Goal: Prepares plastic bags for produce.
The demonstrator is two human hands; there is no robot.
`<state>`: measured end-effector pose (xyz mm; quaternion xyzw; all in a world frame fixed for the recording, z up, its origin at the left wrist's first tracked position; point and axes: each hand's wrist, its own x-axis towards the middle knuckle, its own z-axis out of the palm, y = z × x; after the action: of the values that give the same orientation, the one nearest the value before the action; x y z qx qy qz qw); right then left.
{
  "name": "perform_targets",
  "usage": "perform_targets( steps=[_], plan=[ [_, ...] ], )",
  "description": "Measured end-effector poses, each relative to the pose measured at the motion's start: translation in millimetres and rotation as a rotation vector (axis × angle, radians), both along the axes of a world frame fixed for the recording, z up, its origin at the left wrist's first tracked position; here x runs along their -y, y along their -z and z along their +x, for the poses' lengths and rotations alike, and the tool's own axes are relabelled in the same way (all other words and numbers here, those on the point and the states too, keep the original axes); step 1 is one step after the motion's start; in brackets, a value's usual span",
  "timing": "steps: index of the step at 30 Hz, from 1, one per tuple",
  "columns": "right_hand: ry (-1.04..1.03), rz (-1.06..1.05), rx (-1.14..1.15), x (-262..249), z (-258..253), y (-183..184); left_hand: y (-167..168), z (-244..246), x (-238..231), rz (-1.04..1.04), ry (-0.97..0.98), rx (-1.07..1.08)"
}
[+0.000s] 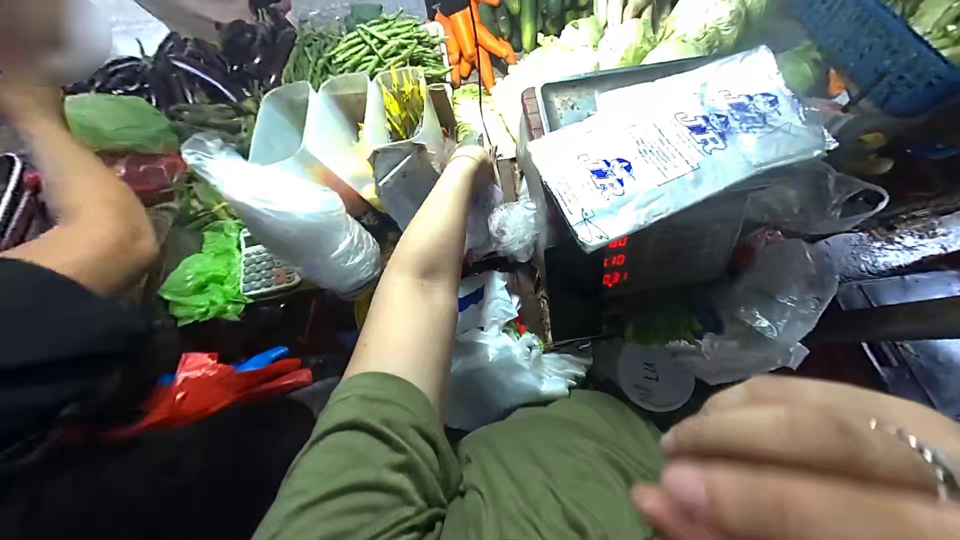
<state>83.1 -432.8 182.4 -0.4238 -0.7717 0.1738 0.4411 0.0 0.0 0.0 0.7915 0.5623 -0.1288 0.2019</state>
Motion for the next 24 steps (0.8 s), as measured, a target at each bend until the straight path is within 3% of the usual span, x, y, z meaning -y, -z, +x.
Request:
perform_targets(
  steps=[3, 5, 7, 12, 16, 18, 20, 24],
  plan=[
    [0.29, 0.182, 0.193, -6.2, 30.3, 35.7, 8.8, -10.9, -4.5, 0.006, -0.206, 0.234],
    [0.479, 0.219, 0.346, -20.6, 53.6, 53.6, 19.2, -11.1, -3.0, 0.044, -0.474, 0.566],
    [0.598, 0.146, 0.435, -39.7, 67.2, 67.3, 34.0, -12.1, -2.4, 0.131, -0.541, 0.885],
    [0.688, 0.029, 0.538, -80.0, 86.4, 104.1, 31.1, -18.5, 29.1, 0.373, -0.221, 1.21],
    [0.715, 0.145, 0.543, -96.7, 95.3, 117.9, -15.1, -33.8, 88.8, 0.66, 0.341, 1.33],
    [0.717, 0.195, 0.562, -100.7, 95.8, 114.5, -48.2, -41.7, 125.8, 0.594, 0.65, 1.216],
    [0.738, 0.223, 0.588, -103.8, 95.0, 108.6, -67.0, -39.9, 153.6, 0.568, 0.822, 0.98],
    [0.801, 0.234, 0.499, -97.4, 99.6, 94.7, -72.2, -32.9, 166.5, 0.632, 0.948, 0.833]
  ],
)
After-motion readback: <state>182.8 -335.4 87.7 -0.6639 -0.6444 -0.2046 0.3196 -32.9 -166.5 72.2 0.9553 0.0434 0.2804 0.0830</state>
